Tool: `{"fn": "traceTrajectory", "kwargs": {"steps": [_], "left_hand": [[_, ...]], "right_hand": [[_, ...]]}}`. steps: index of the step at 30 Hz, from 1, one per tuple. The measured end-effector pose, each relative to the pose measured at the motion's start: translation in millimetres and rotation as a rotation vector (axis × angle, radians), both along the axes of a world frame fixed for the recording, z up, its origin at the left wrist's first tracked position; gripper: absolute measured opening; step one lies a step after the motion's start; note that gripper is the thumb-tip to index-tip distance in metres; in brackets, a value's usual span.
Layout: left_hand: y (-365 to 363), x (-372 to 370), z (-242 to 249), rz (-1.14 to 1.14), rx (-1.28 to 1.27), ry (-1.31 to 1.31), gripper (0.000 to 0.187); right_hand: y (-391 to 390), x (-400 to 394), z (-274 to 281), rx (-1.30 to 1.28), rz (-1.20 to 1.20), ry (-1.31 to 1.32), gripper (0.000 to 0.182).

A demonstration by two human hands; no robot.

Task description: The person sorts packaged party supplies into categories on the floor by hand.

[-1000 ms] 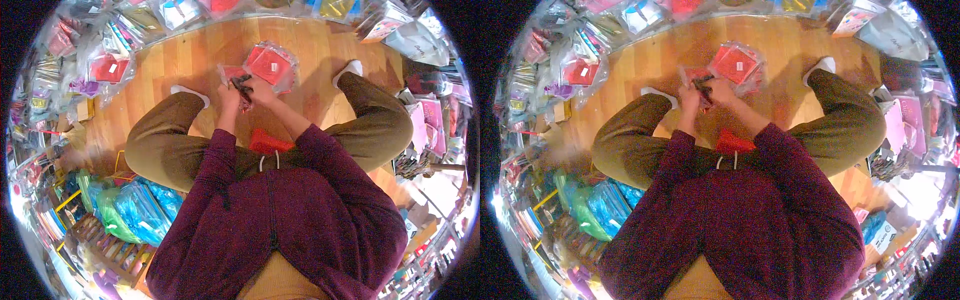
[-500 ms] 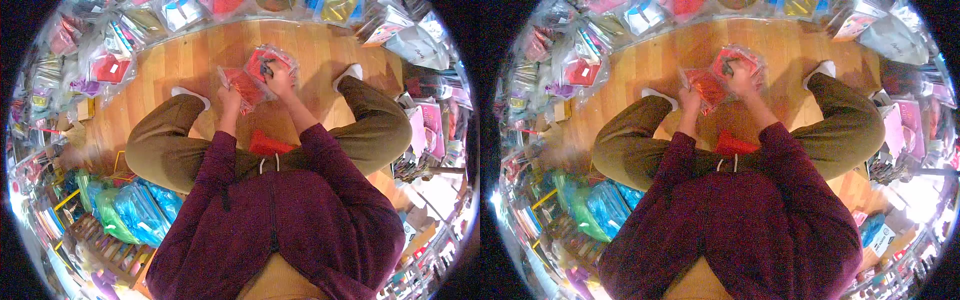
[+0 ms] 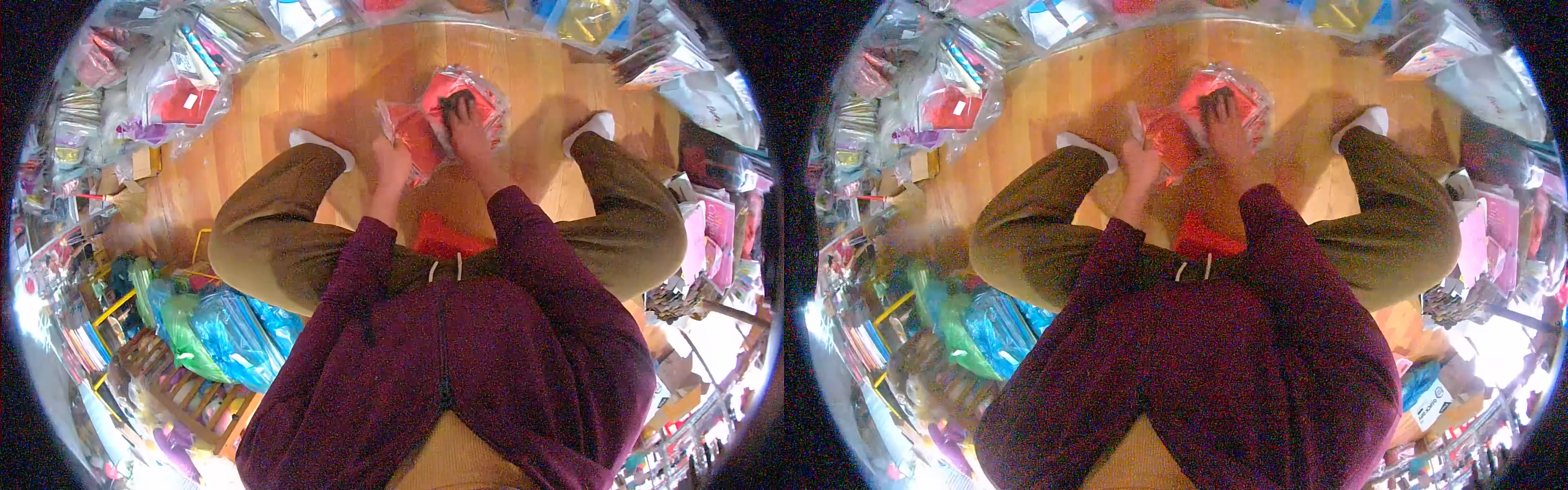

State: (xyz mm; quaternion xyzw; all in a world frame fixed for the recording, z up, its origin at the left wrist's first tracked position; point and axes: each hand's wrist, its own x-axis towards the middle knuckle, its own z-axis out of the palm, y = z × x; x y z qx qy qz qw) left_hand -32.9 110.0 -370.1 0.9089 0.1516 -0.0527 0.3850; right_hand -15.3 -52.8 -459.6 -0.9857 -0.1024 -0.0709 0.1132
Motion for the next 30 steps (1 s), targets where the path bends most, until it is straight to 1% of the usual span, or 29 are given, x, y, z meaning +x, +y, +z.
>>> {"fn": "traceTrajectory", "kwargs": {"steps": [1, 2, 3, 4, 5, 6, 7, 8, 10, 12, 14, 15, 16, 17, 18, 19, 20, 21, 22, 23, 24, 25, 26, 27, 28, 29, 30], "left_hand": [[-1, 2, 6, 0.004, 0.009, 0.003, 0.022], [-2, 4, 11, 0.025, -0.021, 0.021, 0.022], [-3, 4, 13, 0.044, -0.054, 0.039, 0.022], [-1, 5, 6, 0.043, -0.051, 0.041, 0.022], [2, 5, -7, 0.038, -0.064, 0.010, 0.022], [3, 6, -14, 0.033, -0.079, -0.021, 0.022], [2, 6, -10, 0.028, -0.082, -0.022, 0.022], [0, 5, -2, 0.018, -0.110, -0.072, 0.021], [-1, 7, 4, 0.003, -0.145, -0.124, 0.021], [0, 9, 1, 0.052, -0.066, -0.014, 0.021], [-1, 10, -1, 0.041, -0.032, -0.006, 0.020], [0, 10, -2, 0.031, 0.007, -0.004, 0.020], [-1, 7, 1, 0.028, 0.011, -0.004, 0.020], [-4, 4, 6, 0.064, -0.073, -0.086, 0.019], [-4, 4, 9, 0.102, -0.155, -0.169, 0.019], [-3, 7, 8, 0.109, -0.147, -0.176, 0.019], [0, 7, 4, 0.069, 0.035, -0.045, 0.018], [2, 4, 2, 0.025, 0.214, 0.092, 0.017], [2, 4, 4, 0.028, 0.213, 0.090, 0.017], [0, 6, 9, 0.022, 0.071, 0.037, 0.017], [-1, 6, 11, 0.012, -0.072, -0.010, 0.016], [-1, 5, 8, 0.009, -0.077, -0.008, 0.016], [0, 6, 0, 0.001, -0.120, -0.122, 0.016], [2, 7, -11, -0.006, -0.163, -0.238, 0.015], [4, 9, -22, -0.009, -0.171, -0.238, 0.015], [7, 10, -37, 0.037, -0.238, -0.183, 0.015], [4, 14, -36, 0.084, -0.309, -0.128, 0.014]], "right_hand": [[-6, 5, -20, -0.076, -0.037, 0.044, 0.039], [-13, 13, -24, -0.068, -0.034, 0.046, 0.039], [-20, 20, -27, -0.091, -0.090, 0.056, 0.039], [-29, 27, -29, -0.116, -0.148, 0.066, 0.039], [-42, 39, -39, -0.115, -0.151, 0.066, 0.039], [-57, 51, -51, 0.047, -0.175, 0.243, 0.036], [-67, 56, -57, 0.210, -0.198, 0.417, 0.034], [-68, 58, -51, 0.207, -0.205, 0.414, 0.034], [-63, 65, -42, 0.261, -0.292, 0.115, 0.028], [-42, 60, -28, 0.250, -0.279, 0.108, 0.027], [-5, 48, -35, 0.231, -0.086, 0.010, 0.026], [10, 36, -34, 0.233, -0.090, 0.014, 0.026], [25, 23, -33, 0.276, 0.043, -0.077, 0.025], [34, 17, -39, 0.319, 0.178, -0.173, 0.025], [33, 19, -44, 0.327, 0.181, -0.178, 0.025], [27, 23, -49, 0.422, 0.066, -0.022, 0.024], [26, 22, -54, 0.513, -0.050, 0.144, 0.024], [17, 30, -4, 0.315, -0.005, 0.332, 0.025], [9, 33, -8, 0.323, -0.075, 0.178, 0.025], [-7, 41, -14, 0.326, -0.148, 0.018, 0.024], [-21, 47, -7, 0.320, -0.153, 0.016, 0.024], [-38, 55, 2, 0.251, -0.220, 0.184, 0.023], [-50, 62, 8, 0.182, -0.283, 0.348, 0.022], [-61, 65, 0, 0.177, -0.285, 0.344, 0.022], [-71, 65, -9, 0.221, -0.380, 0.371, 0.020], [-80, 64, -15, 0.261, -0.477, 0.395, 0.019], [-79, 59, -7, 0.247, -0.485, 0.389, 0.019]]}}
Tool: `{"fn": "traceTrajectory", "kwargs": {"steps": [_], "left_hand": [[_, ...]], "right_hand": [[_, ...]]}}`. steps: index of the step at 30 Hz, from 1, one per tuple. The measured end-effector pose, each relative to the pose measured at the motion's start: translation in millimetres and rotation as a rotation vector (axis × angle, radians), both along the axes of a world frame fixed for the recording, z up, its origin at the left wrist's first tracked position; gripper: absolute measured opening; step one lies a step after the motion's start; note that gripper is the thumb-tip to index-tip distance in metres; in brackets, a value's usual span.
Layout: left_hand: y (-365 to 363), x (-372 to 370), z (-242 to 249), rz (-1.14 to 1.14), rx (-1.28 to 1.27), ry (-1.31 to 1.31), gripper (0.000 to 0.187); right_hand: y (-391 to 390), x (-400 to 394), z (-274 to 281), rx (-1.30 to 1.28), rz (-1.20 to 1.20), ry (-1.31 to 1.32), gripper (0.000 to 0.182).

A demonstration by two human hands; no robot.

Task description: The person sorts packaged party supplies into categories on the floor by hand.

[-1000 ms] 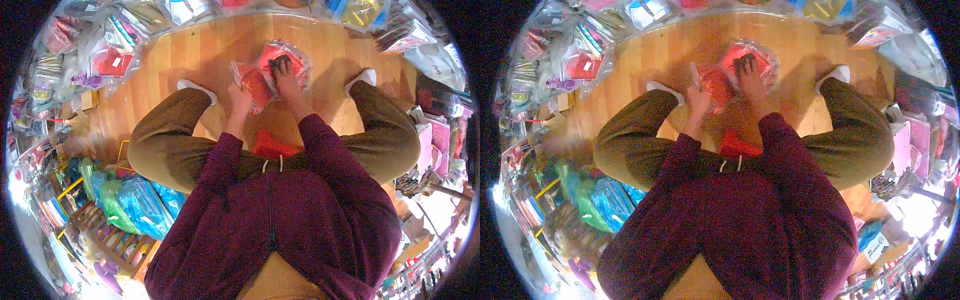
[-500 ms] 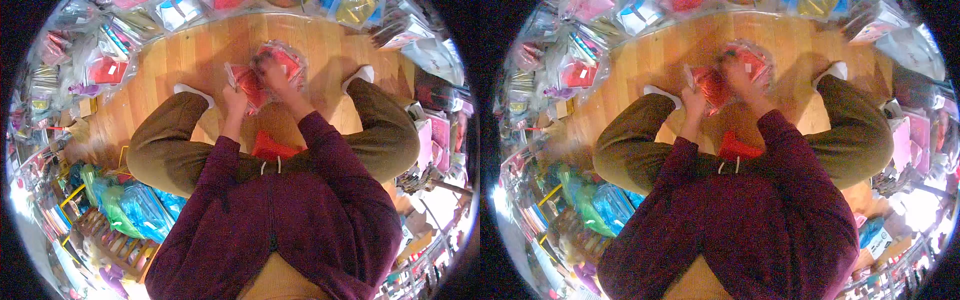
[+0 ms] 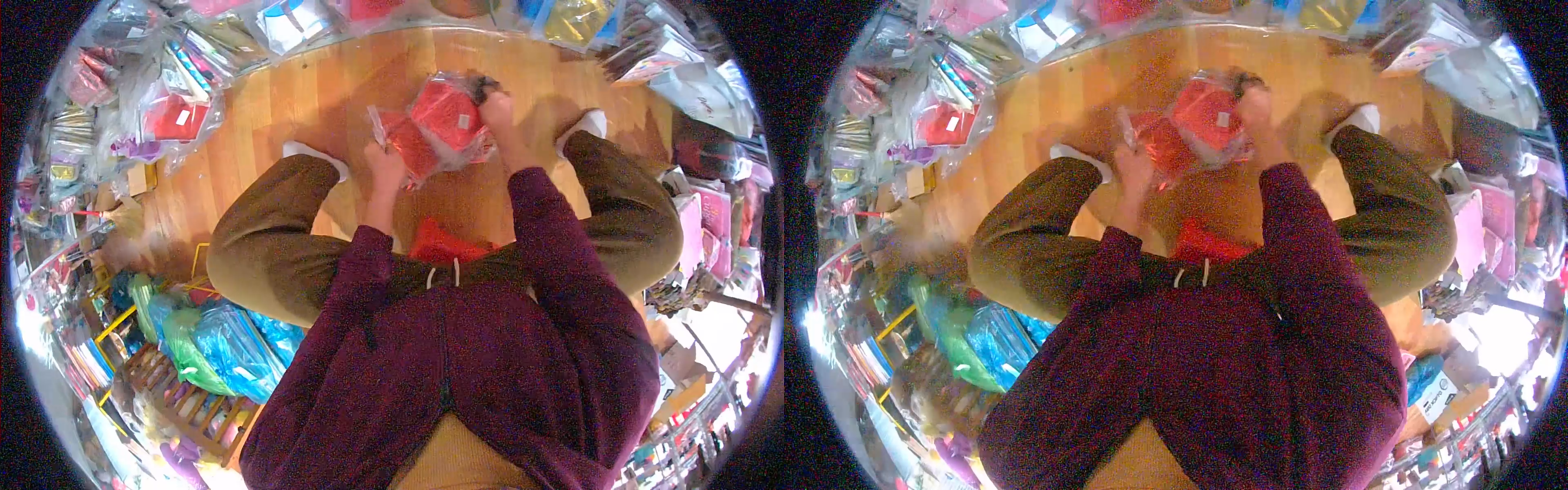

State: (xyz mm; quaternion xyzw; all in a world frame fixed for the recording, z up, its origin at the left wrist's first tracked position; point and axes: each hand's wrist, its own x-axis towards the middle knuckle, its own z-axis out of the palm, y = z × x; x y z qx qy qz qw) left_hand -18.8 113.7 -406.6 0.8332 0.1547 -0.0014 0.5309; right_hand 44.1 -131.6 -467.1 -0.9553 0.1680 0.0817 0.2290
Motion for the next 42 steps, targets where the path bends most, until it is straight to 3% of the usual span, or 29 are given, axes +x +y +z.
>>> {"fn": "traceTrajectory", "kwargs": {"steps": [2, 3, 5, 7, 8, 10, 11, 13, 14, 15, 17, 19, 20, 22, 25, 26, 28, 29, 30, 32, 33, 35, 39, 42], "left_hand": [[-8, 2, 19, -0.009, 0.119, 0.031, 0.015], [-10, 1, 33, -0.017, 0.259, 0.061, 0.015], [-12, -1, 43, -0.034, 0.289, 0.084, 0.016], [-12, -2, 47, -0.048, 0.324, 0.098, 0.016], [-13, -3, 47, -0.050, 0.311, 0.085, 0.016], [-12, -4, 50, -0.041, 0.295, 0.070, 0.016], [-12, -5, 52, -0.072, 0.311, 0.104, 0.022], [-14, -4, 49, -0.103, 0.317, 0.129, 0.028], [-13, -5, 38, -0.071, 0.308, 0.076, 0.028], [-12, -6, 32, -0.038, 0.302, 0.023, 0.028], [-16, -7, 51, -0.015, 0.258, 0.005, 0.022], [-17, -6, 55, 0.014, 0.211, -0.009, 0.016], [-14, -5, 50, -0.016, 0.252, 0.029, 0.016], [-11, -5, 41, -0.048, 0.294, 0.070, 0.017], [-8, -4, 37, -0.102, 0.209, 0.009, 0.018], [-7, -3, 32, -0.099, 0.248, 0.033, 0.018], [-6, -3, 21, -0.100, 0.291, 0.054, 0.018], [-5, -3, 15, -0.090, 0.318, 0.018, 0.017], [-4, -2, 10, -0.081, 0.345, -0.017, 0.017], [-5, -3, 1, -0.054, 0.388, -0.052, 0.016], [-7, -4, 2, -0.023, 0.427, -0.087, 0.016], [-8, -3, 14, -0.048, 0.390, -0.046, 0.016], [-11, -2, 23, -0.079, 0.344, 0.012, 0.017], [-14, -4, 31, -0.043, 0.295, 0.029, 0.018]], "right_hand": [[24, -23, 10, 0.027, 0.199, -0.420, 0.020], [45, -37, 12, 0.151, 0.199, -0.336, 0.021], [69, -64, 4, 0.280, 0.197, -0.258, 0.023], [85, -86, -15, 0.036, 0.661, -0.641, 0.024], [84, -88, -9, 0.039, 0.663, -0.648, 0.024], [65, -91, 6, -0.061, 0.687, -0.196, 0.023], [57, -92, 5, -0.065, 0.691, -0.198, 0.023], [34, -85, -9, -0.090, 0.382, -0.195, 0.021], [14, -77, -60, 0.015, 0.162, -0.070, 0.020], [1, -88, -46, 0.410, -0.213, -0.250, 0.030], [-38, -93, -39, -0.113, -0.059, 0.066, 0.038], [-82, -92, -98, -0.173, -0.189, 0.025, 0.019], [-85, -86, -94, -0.177, -0.185, 0.025, 0.019], [-89, -79, -86, 0.289, -0.460, -0.165, 0.017], [-106, -51, -188, 0.502, -0.475, -0.096, 0.021], [-89, -68, -145, 0.505, -0.475, -0.100, 0.021], [-40, -52, -54, 0.753, -0.707, -0.095, 0.028], [-25, -58, 6, 0.752, -0.660, 0.170, 0.030], [-40, -68, -37, 0.756, -0.663, 0.168, 0.030], [-55, -49, -128, 0.891, -0.367, 0.136, 0.038], [-43, -52, -93, 0.891, -0.371, 0.136, 0.038], [-19, -56, -27, 0.971, -0.604, 0.069, 0.028], [-23, -58, -18, 1.001, -0.563, -0.033, 0.018], [-14, -65, 12, 1.158, -0.375, -0.087, 0.014]]}}
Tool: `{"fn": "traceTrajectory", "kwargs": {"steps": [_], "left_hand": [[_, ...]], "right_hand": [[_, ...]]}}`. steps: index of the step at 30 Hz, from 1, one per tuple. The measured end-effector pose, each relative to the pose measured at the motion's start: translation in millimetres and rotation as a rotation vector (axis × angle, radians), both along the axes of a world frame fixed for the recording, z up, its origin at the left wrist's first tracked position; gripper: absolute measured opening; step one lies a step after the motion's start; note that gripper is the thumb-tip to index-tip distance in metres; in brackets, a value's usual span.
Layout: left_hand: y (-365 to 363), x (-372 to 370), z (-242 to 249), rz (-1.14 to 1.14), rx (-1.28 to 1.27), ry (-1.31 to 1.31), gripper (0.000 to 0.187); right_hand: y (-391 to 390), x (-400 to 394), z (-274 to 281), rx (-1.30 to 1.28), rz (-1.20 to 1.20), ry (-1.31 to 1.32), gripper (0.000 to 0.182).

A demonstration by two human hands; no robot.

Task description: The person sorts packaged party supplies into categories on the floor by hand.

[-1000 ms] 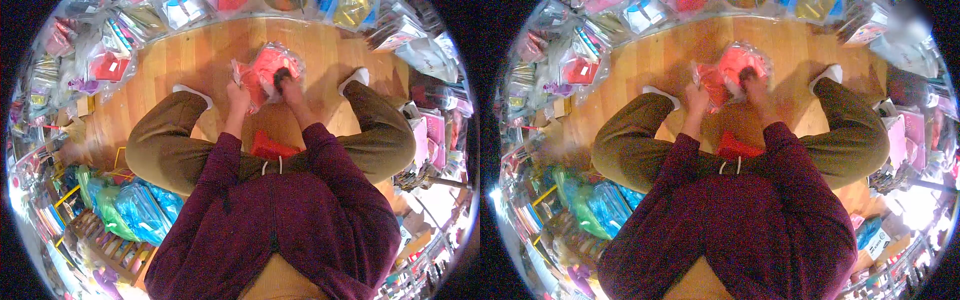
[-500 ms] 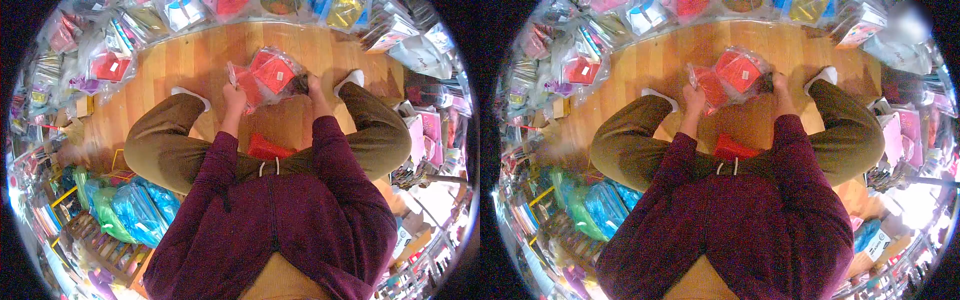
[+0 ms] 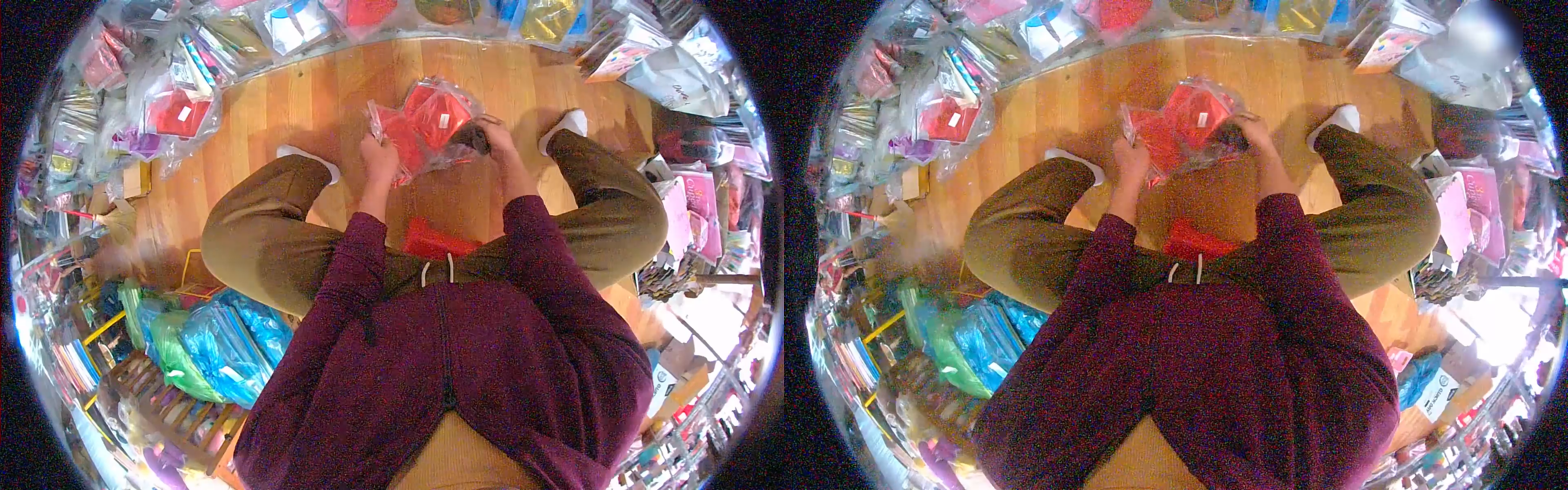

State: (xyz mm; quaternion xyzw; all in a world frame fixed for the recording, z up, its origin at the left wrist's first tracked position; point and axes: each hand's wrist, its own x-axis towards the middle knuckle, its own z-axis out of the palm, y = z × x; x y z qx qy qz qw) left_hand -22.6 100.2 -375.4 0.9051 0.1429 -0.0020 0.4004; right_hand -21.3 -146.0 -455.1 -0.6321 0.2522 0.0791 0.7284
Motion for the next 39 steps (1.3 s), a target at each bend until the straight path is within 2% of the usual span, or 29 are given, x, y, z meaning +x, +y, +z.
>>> {"fn": "traceTrajectory", "kwargs": {"steps": [2, 3, 5, 6, 8, 10, 11, 12, 13, 15, 17, 18, 20, 22, 23, 25, 26, 28, 30, 31, 32, 34, 36, 37, 39], "left_hand": [[4, 1, -9, 0.001, -0.010, -0.005, 0.019], [5, 1, -9, -0.002, -0.018, -0.010, 0.019], [5, -1, -3, 0.005, -0.033, 0.004, 0.021], [3, -1, 8, 0.008, -0.047, 0.015, 0.023], [-4, -3, 35, 0.076, -0.137, 0.019, 0.024], [-4, -6, 40, 0.142, -0.225, 0.027, 0.025], [-2, -5, 35, 0.117, -0.365, -0.026, 0.025], [-1, -4, 31, 0.092, -0.506, -0.078, 0.025], [1, -5, 27, 0.093, -0.507, -0.076, 0.025], [4, -5, 19, 0.020, -0.275, 0.003, 0.021], [12, -2, -6, 0.028, -0.274, 0.064, 0.020], [14, -1, -6, 0.042, -0.271, 0.126, 0.019], [13, -3, 5, 0.050, -0.204, 0.155, 0.018], [14, -5, 10, 0.061, -0.137, 0.184, 0.017], [15, -6, 7, 0.035, -0.111, 0.097, 0.017], [13, -5, 5, 0.001, -0.090, 0.010, 0.017], [14, -4, 5, 0.021, -0.096, 0.082, 0.017], [8, -5, 12, 0.034, -0.101, 0.154, 0.017], [2, -9, 29, 0.046, -0.141, -0.011, 0.015], [9, -8, 12, 0.048, -0.133, -0.012, 0.015], [22, -7, -19, 0.063, -0.188, -0.030, 0.015], [31, -9, -23, 0.088, -0.233, -0.046, 0.015], [21, -15, 16, 0.069, -0.052, 0.108, 0.016], [20, -18, 15, 0.058, -0.053, 0.104, 0.016], [18, -15, 5, 0.035, -0.067, -0.128, 0.018]], "right_hand": [[19, -3, 26, 0.185, 0.131, -0.034, 0.012], [30, -2, 38, 0.184, 0.135, -0.034, 0.012], [55, -2, 57, -0.133, 0.518, -0.460, 0.013], [70, -4, 63, -0.134, 0.520, -0.460, 0.013], [98, -10, 70, -0.542, 0.757, -0.594, 0.014], [112, -16, 64, -0.605, 0.784, -0.557, 0.018], [117, -18, 65, -0.673, 0.811, -0.522, 0.022], [118, -20, 66, -0.673, 0.813, -0.521, 0.022], [119, -23, 67, -0.679, 0.816, -0.528, 0.022], [118, -24, 62, -0.688, 0.817, -0.535, 0.022], [119, -24, 51, -0.704, 0.788, -0.710, 0.021], [116, -21, 64, -0.703, 0.788, -0.712, 0.021], [104, -16, 87, -0.515, 0.892, -0.526, 0.019], [90, -2, 69, -0.440, 0.557, -0.342, 0.018], [89, 5, 72, -0.435, 0.557, -0.340, 0.018], [81, 16, 87, -0.047, 0.089, -0.219, 0.022], [86, 15, 86, -0.050, 0.081, -0.217, 0.022], [120, 14, 83, -0.246, 0.227, -0.373, 0.030], [158, 3, 66, -0.673, 0.415, -0.722, 0.035], [164, -2, 63, -0.665, 0.412, -0.724, 0.035], [169, -7, 67, -0.665, 0.431, -0.621, 0.035], [174, -6, 70, -0.653, 0.458, -0.520, 0.035], [164, 5, 60, -0.703, 0.643, -0.153, 0.030], [154, 5, 47, -0.706, 0.632, -0.152, 0.030], [138, 5, 14, -0.619, 0.618, -0.287, 0.028]]}}
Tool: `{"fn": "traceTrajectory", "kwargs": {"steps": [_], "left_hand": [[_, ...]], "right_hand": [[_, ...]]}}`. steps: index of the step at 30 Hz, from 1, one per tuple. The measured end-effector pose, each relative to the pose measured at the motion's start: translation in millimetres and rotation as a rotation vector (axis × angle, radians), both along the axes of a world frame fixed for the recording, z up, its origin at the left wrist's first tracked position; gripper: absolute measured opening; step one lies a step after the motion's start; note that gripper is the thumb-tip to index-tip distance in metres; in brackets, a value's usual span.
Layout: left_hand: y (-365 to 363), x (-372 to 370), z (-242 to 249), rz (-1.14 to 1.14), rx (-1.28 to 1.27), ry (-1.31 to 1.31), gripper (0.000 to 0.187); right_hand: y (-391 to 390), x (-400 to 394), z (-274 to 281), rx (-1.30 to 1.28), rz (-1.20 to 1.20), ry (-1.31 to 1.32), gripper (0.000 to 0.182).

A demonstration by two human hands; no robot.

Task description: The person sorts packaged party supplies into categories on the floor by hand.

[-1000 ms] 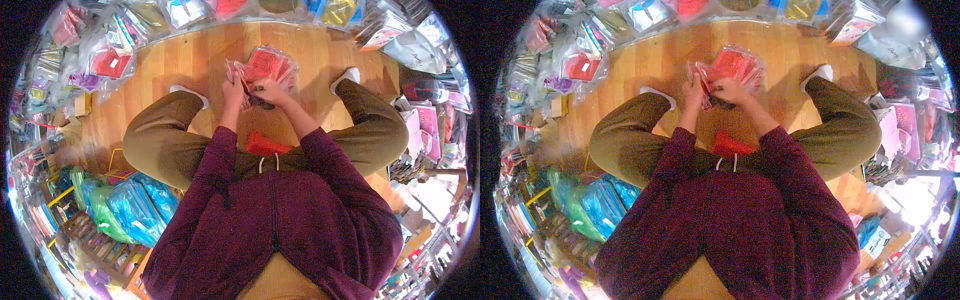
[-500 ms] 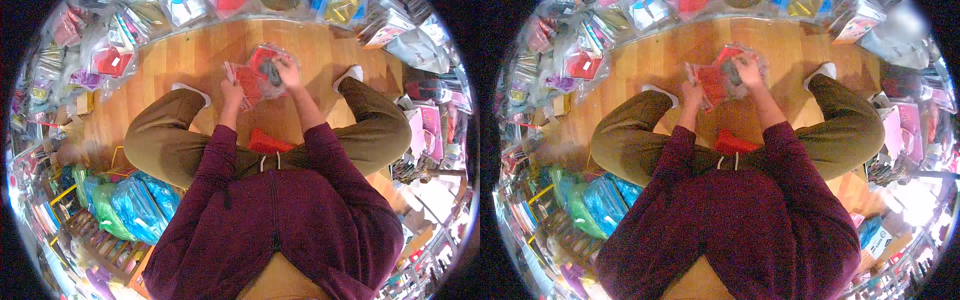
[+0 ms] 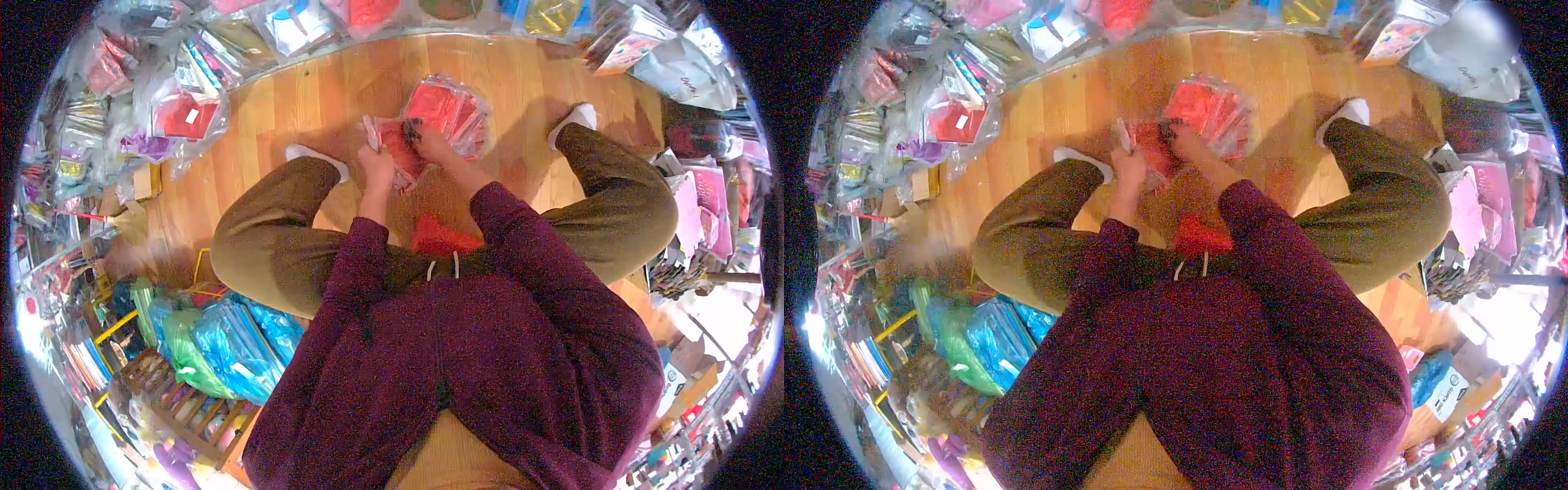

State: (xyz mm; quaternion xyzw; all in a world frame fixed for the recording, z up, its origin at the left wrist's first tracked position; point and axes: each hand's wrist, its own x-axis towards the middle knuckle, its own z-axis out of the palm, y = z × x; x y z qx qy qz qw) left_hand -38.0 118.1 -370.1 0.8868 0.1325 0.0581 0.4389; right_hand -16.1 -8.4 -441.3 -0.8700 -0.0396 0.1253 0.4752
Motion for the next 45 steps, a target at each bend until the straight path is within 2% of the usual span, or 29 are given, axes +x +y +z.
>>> {"fn": "traceTrajectory", "kwargs": {"steps": [4, 6, 7, 9, 10, 12, 13, 14, 15, 16, 17, 19, 20, 22, 23, 25, 26, 29, 30, 32, 33, 35, 36, 39, 41, 42, 44, 45], "left_hand": [[4, -2, -11, 0.088, -0.064, 0.182, 0.017], [1, 4, 2, 0.145, -0.190, 0.243, 0.017], [4, 4, -3, 0.142, -0.193, 0.245, 0.017], [10, 7, -19, 0.074, -0.228, 0.276, 0.017], [8, 8, -23, 0.076, -0.233, 0.276, 0.017], [6, 5, -20, 0.094, -0.255, 0.196, 0.015], [8, 1, -20, 0.109, -0.250, 0.202, 0.015], [9, -2, -20, 0.135, -0.128, 0.200, 0.014], [9, -1, -19, 0.159, -0.010, 0.193, 0.013], [9, 1, -10, 0.168, -0.016, 0.192, 0.013], [6, 1, 5, 0.137, -0.003, 0.235, 0.014], [-1, 3, 8, 0.102, -0.005, 0.277, 0.014], [-1, 5, 1, 0.116, -0.107, 0.248, 0.015], [1, 2, -16, 0.143, -0.201, 0.227, 0.016], [3, 3, -25, 0.151, -0.144, 0.248, 0.016], [6, 4, -23, 0.168, -0.078, 0.262, 0.016], [4, 4, -13, 0.195, -0.052, 0.247, 0.015], [1, 4, 5, 0.215, -0.057, 0.287, 0.016], [-1, 7, 6, 0.183, -0.087, 0.316, 0.016], [1, 12, -18, 0.178, -0.121, 0.256, 0.016], [2, 11, -20, 0.189, -0.136, 0.213, 0.016], [-1, 9, -15, 0.180, -0.055, 0.235, 0.015], [0, 10, -9, 0.166, 0.026, 0.252, 0.014], [1, 10, -11, 0.193, -0.040, 0.231, 0.012], [-1, 7, 5, 0.181, -0.063, 0.222, 0.012], [-2, 6, 14, 0.169, -0.076, 0.212, 0.011], [-1, 6, -7, 0.221, -0.055, 0.206, 0.012], [0, 8, -7, 0.267, -0.028, 0.191, 0.013]], "right_hand": [[-1, -25, -9, -0.127, -0.034, 0.081, 0.026], [-1, -35, -26, 0.377, -0.181, 0.126, 0.026], [-2, -44, -28, 0.372, -0.184, 0.128, 0.026], [-6, -58, -16, -0.180, 0.159, 0.141, 0.025], [-12, -55, -9, -0.184, 0.162, 0.141, 0.025], [-18, -48, 17, -0.143, 0.090, 0.420, 0.025], [-30, -37, 7, -0.174, 0.087, 0.318, 0.024], [-46, -23, -7, -0.204, 0.083, 0.213, 0.022], [-58, -14, 4, -0.130, -0.053, 0.147, 0.023], [-68, -4, 17, -0.058, -0.190, 0.080, 0.024], [-68, 3, 20, -0.066, -0.185, 0.081, 0.024], [-65, 17, 23, -0.275, -0.328, -0.453, 0.031], [-57, 21, 26, -0.281, -0.321, -0.454, 0.031], [-34, 19, 31, -0.449, 0.094, -0.100, 0.038], [-29, 9, 10, -0.443, 0.104, -0.100, 0.038], [-20, -17, -47, -0.543, 0.176, -0.566, 0.040], [-22, -23, -26, -0.664, 0.287, -0.447, 0.038], [-36, -34, -19, -0.795, 0.429, -0.399, 0.039], [-41, -45, -36, -0.802, 0.423, -0.386, 0.039], [-51, -46, -63, -0.685, 0.264, -0.466, 0.034], [-53, -42, -38, -0.692, 0.266, -0.469, 0.034], [-49, -42, 5, -0.821, 0.586, -0.069, 0.025], [-50, -40, 3, -0.818, 0.593, -0.072, 0.025], [-64, -23, 2, -0.825, 0.540, -0.038, 0.019], [-73, -5, 7, -0.385, 0.304, -0.015, 0.020], [-72, 6, 16, -0.391, 0.310, -0.013, 0.020], [-58, 26, 28, -0.320, 0.028, -0.357, 0.024], [-48, 35, 25, -0.320, 0.034, -0.358, 0.024]]}}
